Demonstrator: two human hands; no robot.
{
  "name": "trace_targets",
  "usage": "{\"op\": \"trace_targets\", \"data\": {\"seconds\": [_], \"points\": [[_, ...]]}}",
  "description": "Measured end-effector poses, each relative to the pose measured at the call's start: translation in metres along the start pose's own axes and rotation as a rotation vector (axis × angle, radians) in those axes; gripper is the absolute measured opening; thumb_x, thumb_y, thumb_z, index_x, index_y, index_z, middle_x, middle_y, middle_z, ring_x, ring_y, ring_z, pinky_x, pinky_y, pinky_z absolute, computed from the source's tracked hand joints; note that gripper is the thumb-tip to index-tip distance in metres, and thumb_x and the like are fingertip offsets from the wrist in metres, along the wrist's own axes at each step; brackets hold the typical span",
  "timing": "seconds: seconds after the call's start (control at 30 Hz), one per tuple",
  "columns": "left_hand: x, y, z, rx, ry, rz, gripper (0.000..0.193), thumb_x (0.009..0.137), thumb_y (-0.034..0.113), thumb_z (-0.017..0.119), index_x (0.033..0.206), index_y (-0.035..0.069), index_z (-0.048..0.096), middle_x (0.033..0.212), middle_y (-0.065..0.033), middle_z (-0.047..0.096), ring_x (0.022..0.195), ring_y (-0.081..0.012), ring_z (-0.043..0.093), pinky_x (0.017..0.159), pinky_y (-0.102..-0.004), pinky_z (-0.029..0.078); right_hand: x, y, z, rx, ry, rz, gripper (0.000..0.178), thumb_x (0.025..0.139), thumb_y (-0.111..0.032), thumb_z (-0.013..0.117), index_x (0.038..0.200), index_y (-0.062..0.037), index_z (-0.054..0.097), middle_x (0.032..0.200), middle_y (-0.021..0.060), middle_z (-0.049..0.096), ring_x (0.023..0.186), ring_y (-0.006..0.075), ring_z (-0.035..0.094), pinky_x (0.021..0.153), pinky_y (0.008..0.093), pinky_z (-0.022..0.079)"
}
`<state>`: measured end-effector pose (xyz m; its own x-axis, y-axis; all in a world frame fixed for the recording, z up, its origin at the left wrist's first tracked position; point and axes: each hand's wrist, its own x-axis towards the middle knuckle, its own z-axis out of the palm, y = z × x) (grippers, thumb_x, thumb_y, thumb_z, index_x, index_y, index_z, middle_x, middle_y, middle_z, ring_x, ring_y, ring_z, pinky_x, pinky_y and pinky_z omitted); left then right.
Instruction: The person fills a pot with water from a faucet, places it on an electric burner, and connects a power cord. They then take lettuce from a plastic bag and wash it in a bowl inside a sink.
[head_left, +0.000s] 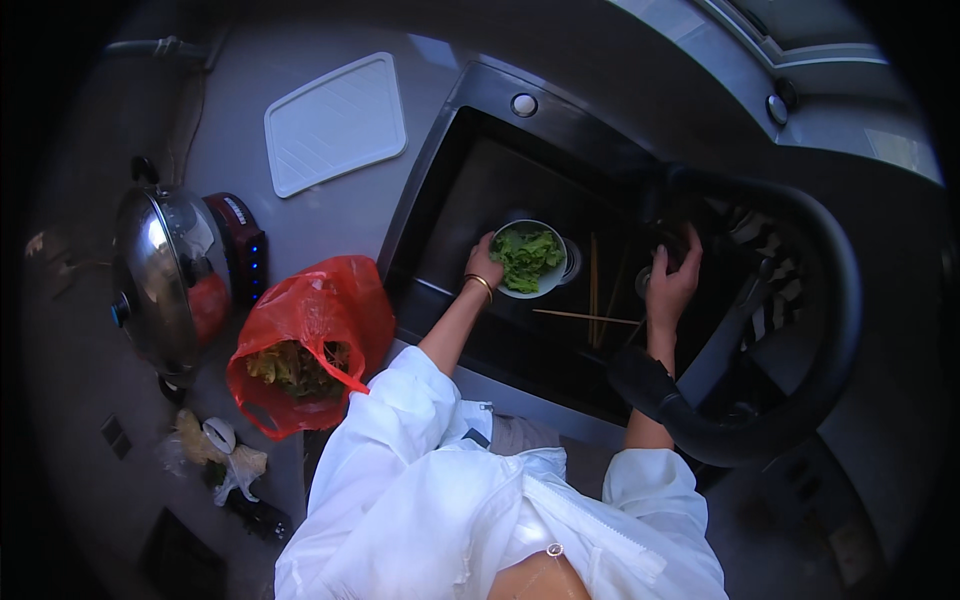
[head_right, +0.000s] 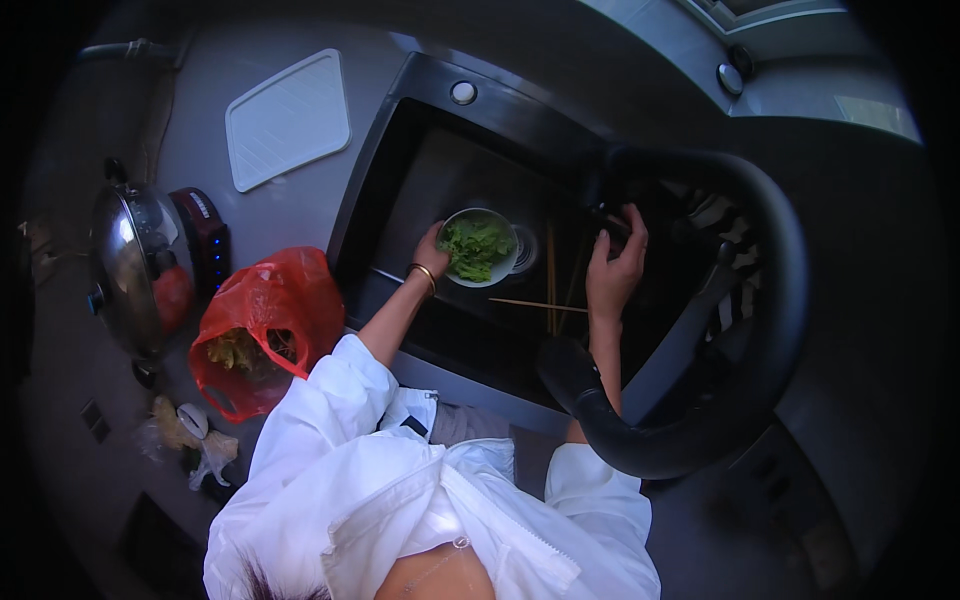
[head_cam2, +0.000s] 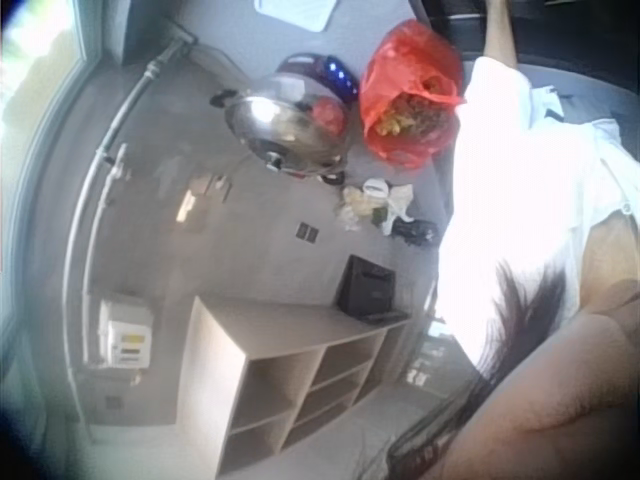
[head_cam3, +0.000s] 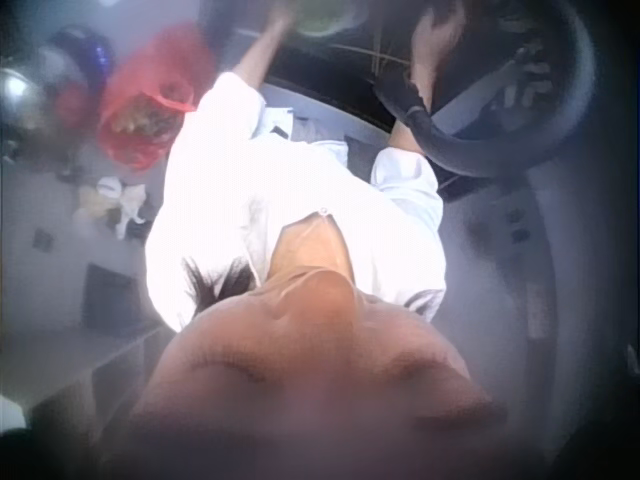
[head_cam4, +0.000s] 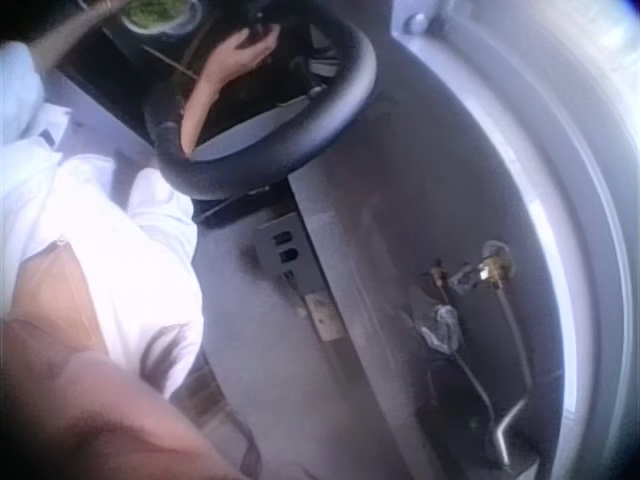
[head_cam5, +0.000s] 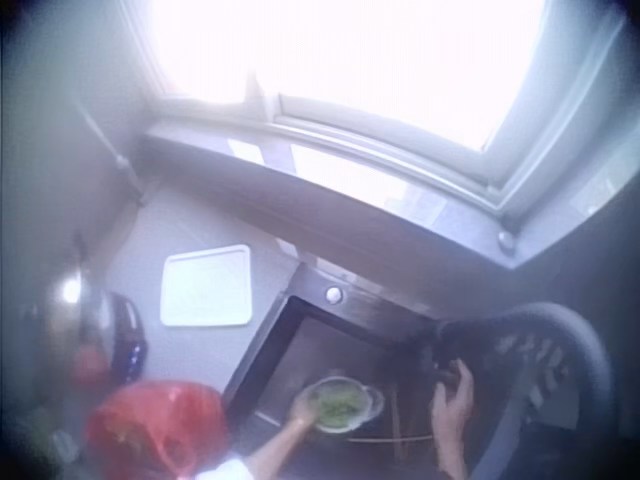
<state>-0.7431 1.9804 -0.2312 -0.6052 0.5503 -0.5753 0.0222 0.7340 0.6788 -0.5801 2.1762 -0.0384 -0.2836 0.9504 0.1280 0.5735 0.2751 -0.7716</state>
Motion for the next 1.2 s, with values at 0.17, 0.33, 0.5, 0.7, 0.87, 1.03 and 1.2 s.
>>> {"op": "trace_targets", "data": {"seconds": [0.17,0.33,0.5,0.7,0.87,1.03,1.2], "points": [[0.009,0.036,0.010,0.317,-0.165,-0.099,0.052,0.073,0.005,0.051,0.123,0.018,0.045,0.107,-0.0188,0.055,0.100,-0.0352,0.052,0.085,-0.0404,0.043,0.011,0.009,-0.015,-0.048,-0.110,-0.071,0.018,0.077,0.000,0.058,0.095,-0.0021,0.059,0.091,0.0110,0.061,0.076,0.0214,0.062,0.065,0.0269,0.050],[-0.002,0.028,0.029,0.251,-0.197,-0.082,0.047,0.075,0.005,0.049,0.120,0.017,0.048,0.104,-0.0198,0.057,0.100,-0.0350,0.053,0.083,-0.0412,0.044,0.004,0.012,-0.015,-0.138,-0.122,-0.204,0.016,0.078,-0.001,0.058,0.093,-0.0027,0.060,0.089,0.0123,0.063,0.076,0.0229,0.063,0.065,0.0275,0.051],[-0.023,0.029,0.050,0.222,-0.162,-0.097,0.049,0.074,0.003,0.048,0.121,0.017,0.047,0.103,-0.0201,0.057,0.099,-0.0356,0.053,0.083,-0.0407,0.043,-0.006,0.016,-0.005,-0.207,-0.064,-0.311,0.016,0.079,0.000,0.057,0.094,-0.0015,0.062,0.093,0.0126,0.063,0.085,0.0229,0.063,0.070,0.0287,0.051],[-0.022,0.023,0.054,0.182,-0.178,-0.139,0.050,0.075,0.004,0.048,0.123,0.018,0.046,0.105,-0.0202,0.056,0.101,-0.0348,0.052,0.083,-0.0403,0.043,-0.004,0.022,-0.003,-0.191,-0.050,-0.339,0.018,0.077,0.002,0.058,0.095,-0.0006,0.060,0.093,0.0131,0.063,0.084,0.0262,0.063,0.070,0.0304,0.051],[-0.021,0.022,0.053,0.151,-0.233,-0.215,0.056,0.074,0.004,0.047,0.128,0.017,0.039,0.107,-0.0200,0.056,0.101,-0.0340,0.053,0.085,-0.0397,0.042,-0.006,0.021,0.000,-0.164,-0.055,-0.283,0.019,0.078,0.002,0.057,0.096,-0.0001,0.060,0.095,0.0139,0.062,0.087,0.0266,0.062,0.072,0.0312,0.051],[-0.019,0.018,0.057,0.042,-0.243,-0.365,0.060,0.074,0.004,0.046,0.132,0.013,0.032,0.114,-0.0196,0.053,0.106,-0.0328,0.051,0.089,-0.0385,0.040,-0.019,0.015,0.002,-0.047,-0.049,-0.120,0.032,0.082,0.001,0.051,0.114,-0.0014,0.049,0.106,0.0150,0.057,0.095,0.0248,0.058,0.077,0.0315,0.049],[-0.029,0.034,0.053,0.136,-0.094,-0.359,0.055,0.074,0.006,0.048,0.127,0.008,0.037,0.120,-0.0177,0.048,0.112,-0.0320,0.045,0.093,-0.0363,0.037,-0.077,0.035,0.015,0.454,0.020,0.577,0.039,0.088,-0.004,0.044,0.125,-0.0004,0.033,0.116,0.0176,0.049,0.105,0.0266,0.052,0.086,0.0339,0.045]]}}
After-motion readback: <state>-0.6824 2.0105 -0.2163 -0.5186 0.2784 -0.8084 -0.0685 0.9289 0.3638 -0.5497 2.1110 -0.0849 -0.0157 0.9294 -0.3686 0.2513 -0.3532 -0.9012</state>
